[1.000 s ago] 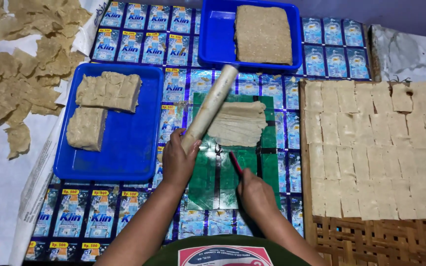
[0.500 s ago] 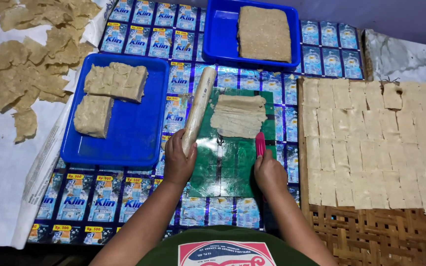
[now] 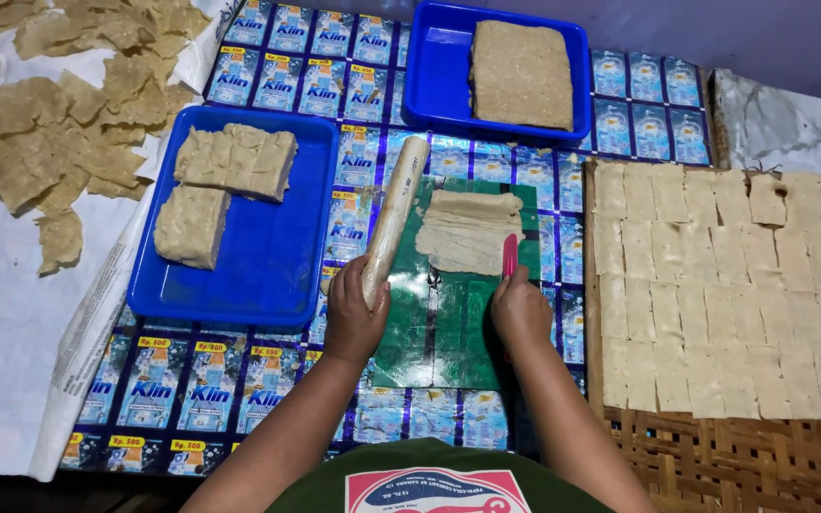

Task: Cutting thin slices of dough and placing them onto a woven drying mat.

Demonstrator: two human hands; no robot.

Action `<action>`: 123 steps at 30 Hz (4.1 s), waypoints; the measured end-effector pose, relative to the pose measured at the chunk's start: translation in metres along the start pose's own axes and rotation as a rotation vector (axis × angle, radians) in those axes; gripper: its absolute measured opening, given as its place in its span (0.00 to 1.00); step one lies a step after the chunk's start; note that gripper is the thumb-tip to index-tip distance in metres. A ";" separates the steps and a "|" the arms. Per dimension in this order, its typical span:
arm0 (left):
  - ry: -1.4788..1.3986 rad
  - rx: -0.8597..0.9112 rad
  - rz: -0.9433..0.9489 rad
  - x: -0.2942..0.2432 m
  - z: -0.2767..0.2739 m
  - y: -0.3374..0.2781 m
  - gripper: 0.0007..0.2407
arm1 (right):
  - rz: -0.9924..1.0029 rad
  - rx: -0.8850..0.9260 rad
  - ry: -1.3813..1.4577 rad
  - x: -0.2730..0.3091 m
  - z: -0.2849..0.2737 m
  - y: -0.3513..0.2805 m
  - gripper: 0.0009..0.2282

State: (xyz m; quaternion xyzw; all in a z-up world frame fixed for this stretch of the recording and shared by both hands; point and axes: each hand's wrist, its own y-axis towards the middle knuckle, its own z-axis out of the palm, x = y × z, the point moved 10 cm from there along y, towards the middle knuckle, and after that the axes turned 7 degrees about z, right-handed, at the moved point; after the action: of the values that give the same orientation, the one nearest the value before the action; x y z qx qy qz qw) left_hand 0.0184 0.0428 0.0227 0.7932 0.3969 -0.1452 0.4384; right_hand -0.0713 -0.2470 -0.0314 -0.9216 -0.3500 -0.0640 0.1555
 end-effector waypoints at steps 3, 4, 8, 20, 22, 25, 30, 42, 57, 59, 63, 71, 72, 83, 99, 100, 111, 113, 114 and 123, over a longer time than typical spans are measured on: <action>0.001 0.005 -0.005 0.003 0.002 -0.001 0.18 | 0.000 -0.004 -0.010 0.002 0.007 0.023 0.15; 0.002 0.003 -0.006 0.003 0.002 0.000 0.18 | -0.002 -0.004 -0.010 0.004 0.007 0.029 0.15; -0.010 0.017 -0.020 0.003 0.001 0.000 0.18 | 0.001 0.002 0.057 0.014 -0.004 0.031 0.15; -0.025 0.013 -0.015 0.001 0.000 0.002 0.18 | -0.103 0.242 0.106 0.063 0.028 -0.069 0.15; -0.027 0.015 -0.013 0.001 -0.001 0.003 0.18 | -0.111 0.259 0.096 0.066 0.033 -0.071 0.15; -0.027 0.003 -0.003 0.002 -0.001 0.002 0.18 | -0.113 0.262 0.089 0.072 0.037 -0.072 0.13; -0.027 -0.004 -0.005 0.001 -0.002 0.003 0.18 | -0.070 0.271 0.072 0.078 0.042 -0.065 0.13; -0.040 -0.007 -0.008 0.004 -0.001 0.003 0.18 | -0.102 0.173 0.055 0.108 0.039 -0.015 0.14; -0.029 0.003 -0.016 0.005 0.000 0.003 0.19 | -0.294 -0.119 -0.128 0.008 -0.069 0.041 0.08; -0.023 0.005 -0.016 0.004 0.001 0.003 0.19 | -0.351 -0.169 -0.196 -0.009 -0.070 0.045 0.07; -0.003 0.004 -0.007 0.002 0.002 0.002 0.18 | -0.445 -0.225 -0.288 -0.023 -0.068 0.045 0.09; -0.007 0.001 -0.011 -0.001 -0.001 0.003 0.19 | -0.488 -0.245 -0.277 -0.033 -0.056 0.050 0.11; -0.011 0.003 -0.012 -0.002 -0.001 0.004 0.19 | -0.492 -0.258 -0.278 -0.032 -0.053 0.050 0.11; 0.003 -0.016 0.012 -0.003 -0.003 0.004 0.18 | -0.626 -0.279 -0.154 0.025 -0.034 0.030 0.11; -0.005 -0.021 0.021 0.000 0.000 0.003 0.18 | -0.502 -0.372 -0.253 -0.021 -0.060 0.069 0.08; -0.005 -0.020 0.021 0.000 0.000 0.003 0.18 | -0.501 -0.371 -0.253 -0.021 -0.062 0.070 0.08; -0.006 -0.014 0.017 -0.003 -0.002 0.005 0.18 | -0.502 -0.361 -0.270 -0.020 -0.056 0.082 0.07; -0.003 -0.016 0.017 -0.003 -0.002 0.005 0.18 | -0.523 -0.353 -0.259 -0.008 -0.056 0.078 0.07; -0.001 -0.017 0.019 -0.003 -0.002 0.005 0.18 | -0.543 -0.347 -0.247 -0.002 -0.056 0.075 0.07; 0.001 -0.015 0.015 -0.002 -0.002 0.004 0.18 | -0.677 -0.374 -0.165 0.071 -0.045 0.045 0.03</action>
State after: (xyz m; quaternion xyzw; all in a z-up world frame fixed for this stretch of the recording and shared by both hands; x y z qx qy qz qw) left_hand 0.0201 0.0422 0.0275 0.7930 0.3923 -0.1385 0.4451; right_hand 0.0116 -0.2492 0.0167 -0.7684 -0.6279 -0.0999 -0.0737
